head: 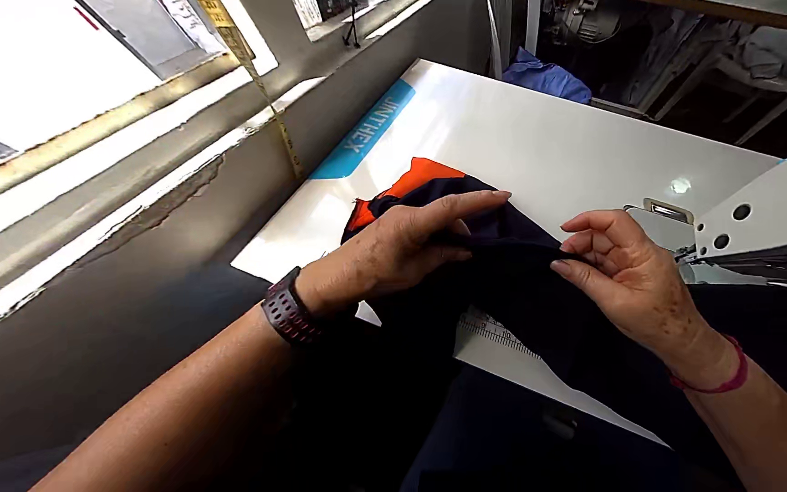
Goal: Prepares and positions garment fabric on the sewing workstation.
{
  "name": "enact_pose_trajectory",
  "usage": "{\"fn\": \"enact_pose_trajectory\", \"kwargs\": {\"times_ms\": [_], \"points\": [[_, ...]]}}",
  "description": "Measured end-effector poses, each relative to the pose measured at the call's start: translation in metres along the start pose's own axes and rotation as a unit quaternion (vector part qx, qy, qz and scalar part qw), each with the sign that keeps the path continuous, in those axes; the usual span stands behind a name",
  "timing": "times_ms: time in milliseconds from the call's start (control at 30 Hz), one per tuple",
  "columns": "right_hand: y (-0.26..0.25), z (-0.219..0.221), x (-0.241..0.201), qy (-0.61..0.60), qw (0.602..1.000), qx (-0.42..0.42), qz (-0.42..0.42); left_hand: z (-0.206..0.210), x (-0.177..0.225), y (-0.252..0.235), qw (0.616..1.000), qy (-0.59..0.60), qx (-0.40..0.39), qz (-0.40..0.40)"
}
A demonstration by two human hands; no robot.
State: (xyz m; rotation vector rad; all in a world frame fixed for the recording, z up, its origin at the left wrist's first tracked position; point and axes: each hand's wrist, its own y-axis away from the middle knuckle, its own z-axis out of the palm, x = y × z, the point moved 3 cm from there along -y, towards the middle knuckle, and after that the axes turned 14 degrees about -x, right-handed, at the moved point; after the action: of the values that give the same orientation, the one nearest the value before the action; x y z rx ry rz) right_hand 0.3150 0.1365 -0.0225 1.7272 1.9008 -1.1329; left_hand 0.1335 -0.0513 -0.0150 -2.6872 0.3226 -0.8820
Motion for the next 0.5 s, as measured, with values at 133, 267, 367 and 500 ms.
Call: {"fn": "enact_pose_trajectory", "kwargs": {"times_ms": [133, 267, 367, 500], "points": [[-0.004, 0.006, -0.006, -0.035, 0.998, 0.003, -0.044, -0.004, 0.007, -0.01, 0.997, -0.077, -0.017, -0.007], [-0.008, 0.013, -0.009, -0.023, 0.999, 0.021, -0.039, 0.023, 0.019, -0.033, 0.996, -0.082, -0.004, -0.017], [-0.006, 0.012, -0.011, 0.057, 0.996, 0.031, -0.054, 0.027, 0.01, -0.039, 0.998, 0.026, 0.008, -0.049], [-0.004, 0.012, -0.01, 0.136, 0.985, 0.064, -0.084, 0.031, 0.005, -0.038, 0.979, 0.179, -0.002, -0.101]]}}
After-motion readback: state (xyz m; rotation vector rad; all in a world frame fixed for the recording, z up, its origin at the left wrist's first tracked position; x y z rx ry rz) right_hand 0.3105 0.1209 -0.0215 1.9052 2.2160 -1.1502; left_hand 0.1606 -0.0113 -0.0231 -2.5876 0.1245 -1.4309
